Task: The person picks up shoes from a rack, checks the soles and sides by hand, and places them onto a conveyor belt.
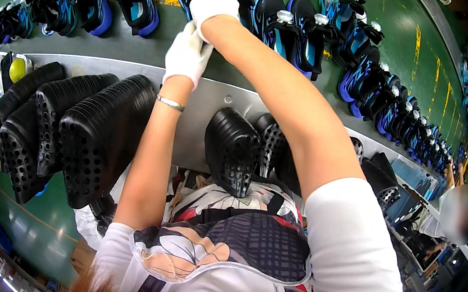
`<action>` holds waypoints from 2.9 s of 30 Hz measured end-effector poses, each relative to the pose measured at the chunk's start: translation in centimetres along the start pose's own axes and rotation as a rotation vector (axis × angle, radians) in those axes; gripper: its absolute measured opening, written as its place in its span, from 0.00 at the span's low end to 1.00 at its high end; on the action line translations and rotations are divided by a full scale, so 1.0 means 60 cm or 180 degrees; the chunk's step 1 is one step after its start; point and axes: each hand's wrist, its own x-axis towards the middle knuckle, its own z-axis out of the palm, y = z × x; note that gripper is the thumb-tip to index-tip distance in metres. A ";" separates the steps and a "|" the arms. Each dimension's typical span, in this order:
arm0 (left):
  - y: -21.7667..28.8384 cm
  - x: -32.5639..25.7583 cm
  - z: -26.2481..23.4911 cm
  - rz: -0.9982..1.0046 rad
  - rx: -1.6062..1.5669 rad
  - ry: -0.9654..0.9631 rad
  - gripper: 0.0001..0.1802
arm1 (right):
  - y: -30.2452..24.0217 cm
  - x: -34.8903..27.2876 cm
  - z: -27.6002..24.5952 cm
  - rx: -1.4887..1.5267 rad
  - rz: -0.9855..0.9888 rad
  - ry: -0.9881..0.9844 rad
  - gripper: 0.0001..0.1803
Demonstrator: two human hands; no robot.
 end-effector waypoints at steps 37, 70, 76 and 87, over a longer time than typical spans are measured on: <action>-0.053 0.094 0.021 -0.0771 0.1081 -0.1216 0.14 | -0.024 0.023 -0.025 0.0174 -0.0418 -0.0074 0.13; 0.141 -0.138 -0.059 0.0439 0.0706 -0.0422 0.18 | 0.523 -1.023 0.147 0.0606 0.2310 0.1433 0.18; 0.170 -0.158 -0.046 0.0450 0.0586 -0.0464 0.18 | 0.533 -1.046 0.109 0.0759 0.2142 0.1359 0.18; 0.346 -0.192 -0.067 0.0193 -0.2389 -0.2285 0.35 | 0.365 -0.773 -0.090 0.1112 0.0159 0.1957 0.18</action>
